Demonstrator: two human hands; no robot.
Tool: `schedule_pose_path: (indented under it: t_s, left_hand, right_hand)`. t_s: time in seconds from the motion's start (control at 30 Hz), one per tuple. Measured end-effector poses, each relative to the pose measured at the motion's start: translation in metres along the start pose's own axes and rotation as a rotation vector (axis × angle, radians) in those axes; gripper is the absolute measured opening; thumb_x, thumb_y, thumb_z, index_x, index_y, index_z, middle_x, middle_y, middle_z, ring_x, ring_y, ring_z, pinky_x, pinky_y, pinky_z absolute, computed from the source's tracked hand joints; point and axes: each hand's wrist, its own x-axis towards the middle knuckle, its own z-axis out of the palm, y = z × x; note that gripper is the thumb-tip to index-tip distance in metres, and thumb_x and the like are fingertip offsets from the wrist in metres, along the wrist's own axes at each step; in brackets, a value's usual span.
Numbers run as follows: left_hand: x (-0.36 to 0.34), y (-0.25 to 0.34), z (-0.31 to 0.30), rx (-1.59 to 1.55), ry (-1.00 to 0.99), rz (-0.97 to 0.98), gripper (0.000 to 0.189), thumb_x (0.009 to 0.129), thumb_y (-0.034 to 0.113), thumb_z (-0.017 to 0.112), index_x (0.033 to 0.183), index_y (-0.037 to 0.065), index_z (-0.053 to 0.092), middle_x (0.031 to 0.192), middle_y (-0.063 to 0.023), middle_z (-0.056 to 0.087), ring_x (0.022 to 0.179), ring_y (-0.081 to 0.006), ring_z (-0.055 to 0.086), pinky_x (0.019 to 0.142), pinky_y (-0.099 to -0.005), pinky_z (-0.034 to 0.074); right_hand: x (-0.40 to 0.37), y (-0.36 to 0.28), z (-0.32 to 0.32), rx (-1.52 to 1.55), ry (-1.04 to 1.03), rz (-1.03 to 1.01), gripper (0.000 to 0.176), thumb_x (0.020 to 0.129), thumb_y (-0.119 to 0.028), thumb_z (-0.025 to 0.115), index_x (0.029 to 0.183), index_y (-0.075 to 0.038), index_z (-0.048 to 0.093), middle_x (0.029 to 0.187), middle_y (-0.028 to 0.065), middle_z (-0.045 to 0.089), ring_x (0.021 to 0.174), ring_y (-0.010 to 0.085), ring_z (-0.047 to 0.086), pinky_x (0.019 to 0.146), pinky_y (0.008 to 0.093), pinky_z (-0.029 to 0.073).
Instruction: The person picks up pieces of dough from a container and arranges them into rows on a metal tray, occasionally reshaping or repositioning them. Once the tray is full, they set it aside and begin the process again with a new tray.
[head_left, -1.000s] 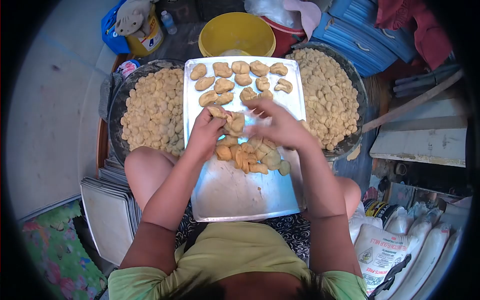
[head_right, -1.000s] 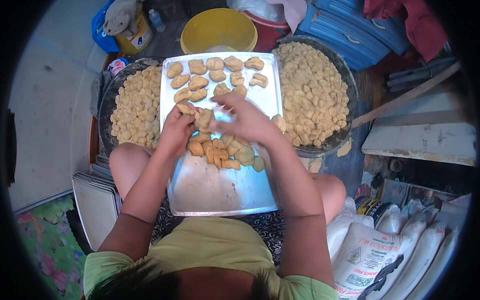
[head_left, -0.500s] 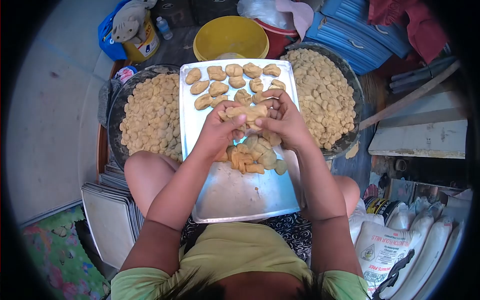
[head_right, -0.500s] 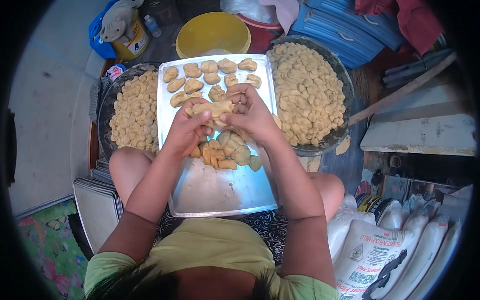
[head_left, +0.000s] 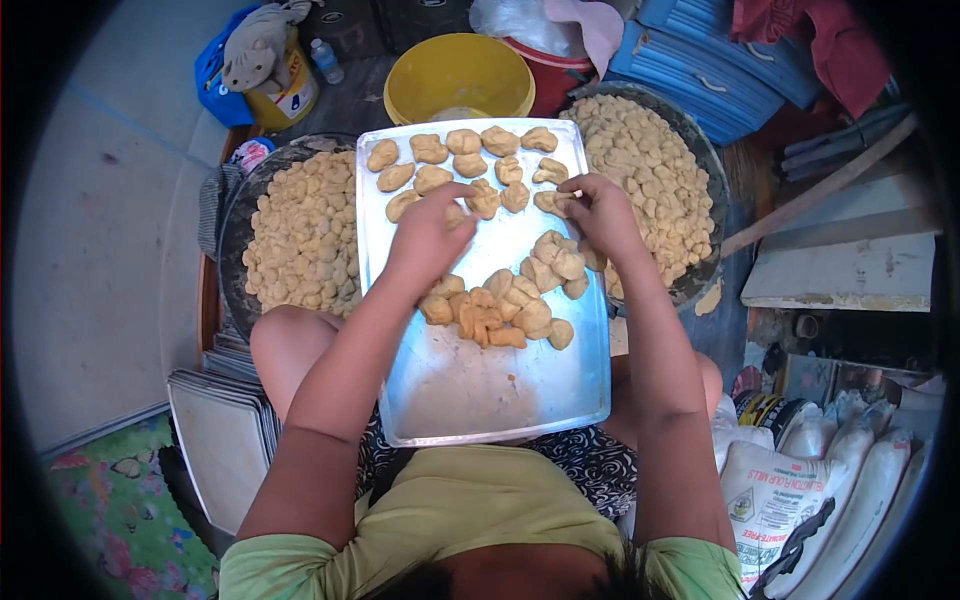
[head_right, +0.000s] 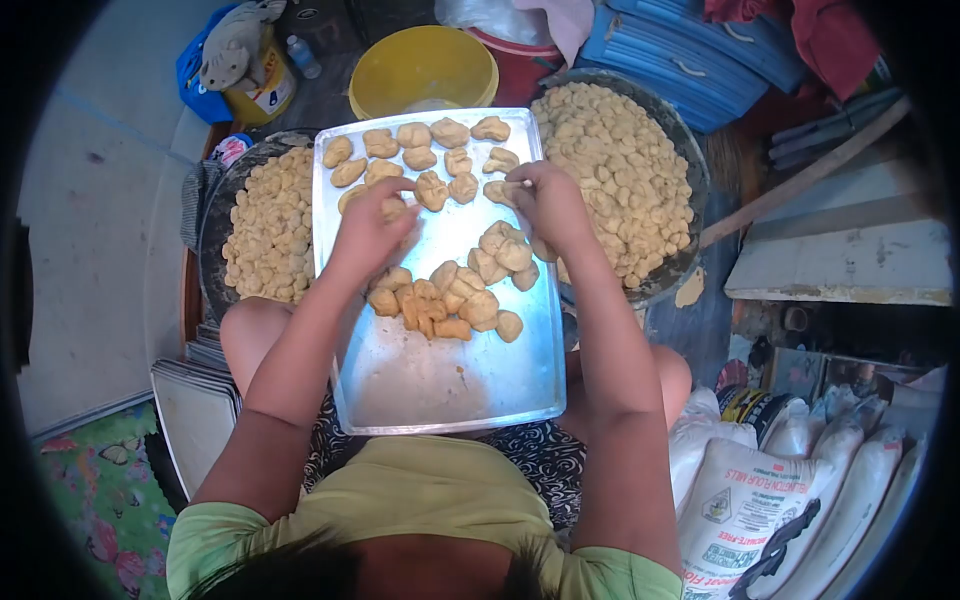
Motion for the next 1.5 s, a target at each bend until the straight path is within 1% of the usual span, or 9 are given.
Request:
schedule_pose_path:
  t_s: [0.03,0.27,0.47,0.73,0.83,0.9,1.03,1.4,1.5]
  left_hand:
    - [0.004,0.008,0.006,0.451,0.024,0.334,0.024,0.082,0.009,0.065,0.104,0.003,0.06,0.108,-0.0134,0.063,0.083,-0.0289,0.065,0.07,-0.0376,0.052]
    - [0.02,0.006,0.019,0.78,-0.176,0.042,0.03,0.08,0.012,0.066,0.11,0.008,0.062,0.117,-0.0107,0.059,0.092,-0.0338,0.063,0.077,-0.0427,0.052]
    - [0.013,0.008,0.034,0.563,-0.048,0.359,0.023,0.079,0.01,0.063,0.101,0.008,0.061,0.107,-0.0091,0.06,0.089,-0.0316,0.064,0.073,-0.0432,0.052]
    - [0.015,0.018,0.037,0.748,-0.269,0.297,0.021,0.082,0.011,0.06,0.103,0.01,0.062,0.104,-0.0088,0.06,0.09,-0.03,0.063,0.072,-0.0399,0.052]
    - [-0.012,0.018,0.006,0.382,-0.108,0.204,0.025,0.085,0.011,0.061,0.11,0.01,0.063,0.106,-0.0082,0.063,0.088,-0.0269,0.064,0.073,-0.0368,0.053]
    - [-0.025,0.017,-0.017,-0.306,-0.174,-0.504,0.033,0.087,0.009,0.061,0.12,0.007,0.058,0.108,-0.0088,0.063,0.087,-0.0219,0.065,0.071,-0.0323,0.054]
    - [-0.055,0.014,-0.034,-1.125,-0.11,-0.531,0.03,0.09,0.006,0.057,0.119,0.008,0.057,0.106,-0.0092,0.062,0.089,-0.0153,0.062,0.06,-0.029,0.052]
    - [-0.06,-0.025,-0.064,-0.582,0.133,-0.341,0.027,0.083,-0.002,0.061,0.11,-0.003,0.061,0.094,-0.0093,0.063,0.086,-0.0191,0.063,0.073,-0.0292,0.052]
    - [-0.055,-0.046,-0.06,0.16,0.221,-0.093,0.028,0.083,0.001,0.06,0.111,0.001,0.064,0.105,-0.0123,0.06,0.087,-0.0268,0.063,0.074,-0.0337,0.052]
  right_hand:
    - [-0.002,-0.005,-0.002,0.001,-0.001,-0.006,0.02,0.077,-0.007,0.073,0.096,-0.002,0.068,0.089,0.011,0.064,0.077,0.0215,0.064,0.071,0.0331,0.051]
    - [0.005,0.003,0.013,-0.083,0.047,-0.3,0.021,0.075,-0.001,0.068,0.096,-0.002,0.068,0.094,0.0134,0.061,0.082,0.0284,0.064,0.074,0.0368,0.051]
    - [0.024,-0.007,0.005,0.018,0.11,0.083,0.024,0.077,-0.019,0.072,0.095,-0.003,0.069,0.09,0.0153,0.065,0.081,0.0279,0.063,0.074,0.0362,0.051]
    - [0.041,-0.004,0.016,-0.088,0.178,-0.05,0.024,0.079,-0.018,0.07,0.097,-0.002,0.068,0.093,0.0171,0.062,0.087,0.0336,0.063,0.08,0.0399,0.049]
    - [0.013,-0.014,0.009,-0.098,-0.003,-0.017,0.028,0.079,-0.017,0.072,0.103,-0.003,0.067,0.097,0.0157,0.061,0.09,0.0327,0.063,0.081,0.0389,0.049]
    - [-0.004,-0.027,0.008,-0.267,-0.055,-0.127,0.031,0.078,-0.015,0.073,0.106,-0.004,0.065,0.099,0.0145,0.058,0.092,0.0305,0.061,0.082,0.0374,0.049]
    - [-0.037,-0.099,0.034,0.309,-0.248,-0.344,0.04,0.077,-0.014,0.075,0.114,-0.005,0.064,0.099,0.0128,0.058,0.09,0.0261,0.06,0.081,0.0342,0.049]
    - [-0.008,-0.099,0.093,-0.086,-0.23,-0.272,0.032,0.075,-0.004,0.062,0.106,-0.005,0.068,0.095,0.015,0.061,0.089,0.0323,0.061,0.079,0.0405,0.049]
    - [-0.016,-0.1,0.116,-0.181,-0.247,-0.226,0.032,0.078,-0.007,0.065,0.11,-0.005,0.066,0.102,0.0169,0.062,0.096,0.0339,0.061,0.083,0.0414,0.05]
